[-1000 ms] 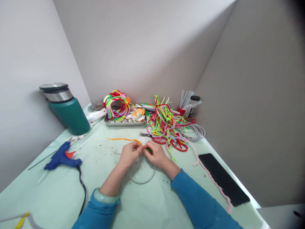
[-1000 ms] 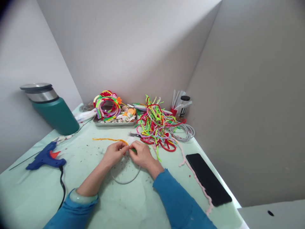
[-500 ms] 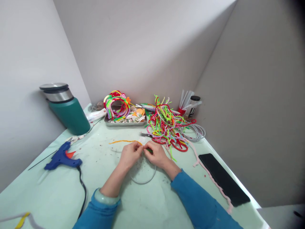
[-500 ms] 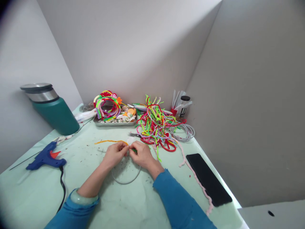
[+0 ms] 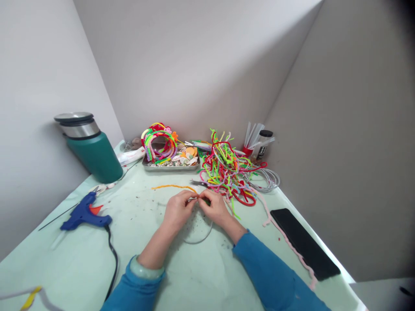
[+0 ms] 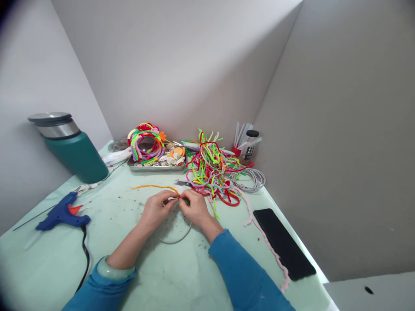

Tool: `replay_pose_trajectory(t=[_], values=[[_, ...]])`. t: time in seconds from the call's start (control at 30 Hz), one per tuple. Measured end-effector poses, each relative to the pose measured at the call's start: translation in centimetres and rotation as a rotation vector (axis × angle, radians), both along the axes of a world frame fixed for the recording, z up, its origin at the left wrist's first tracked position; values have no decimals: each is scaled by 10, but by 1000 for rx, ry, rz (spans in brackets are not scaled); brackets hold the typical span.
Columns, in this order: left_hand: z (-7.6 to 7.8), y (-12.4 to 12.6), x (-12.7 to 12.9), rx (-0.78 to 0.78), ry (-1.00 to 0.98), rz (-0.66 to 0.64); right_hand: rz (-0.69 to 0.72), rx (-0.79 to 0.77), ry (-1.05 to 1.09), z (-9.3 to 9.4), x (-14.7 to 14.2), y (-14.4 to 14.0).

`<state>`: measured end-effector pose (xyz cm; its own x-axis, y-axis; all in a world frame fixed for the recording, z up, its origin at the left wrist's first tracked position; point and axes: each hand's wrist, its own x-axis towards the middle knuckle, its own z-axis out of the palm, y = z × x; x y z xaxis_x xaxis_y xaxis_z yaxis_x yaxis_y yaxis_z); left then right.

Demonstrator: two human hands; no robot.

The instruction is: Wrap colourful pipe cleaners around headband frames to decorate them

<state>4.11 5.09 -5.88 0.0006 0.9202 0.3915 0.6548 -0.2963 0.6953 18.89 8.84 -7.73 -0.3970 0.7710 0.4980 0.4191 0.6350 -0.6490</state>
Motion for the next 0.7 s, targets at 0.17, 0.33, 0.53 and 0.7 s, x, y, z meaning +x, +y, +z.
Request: replay_pose_trajectory(t=[0.17,0.33,0.53,0.7], values=[[-4,0,-1,20,20,-27,-12,-15,10,0,-1,0],[-3,0,-1,34,65,-21,-10,-23,13,2,-2,-1],[-3,0,-2,-17,128,5,1,-1,10,1,-2,-2],[-3,0,-2,-46,143,17,4,22,3,0,-2,-3]])
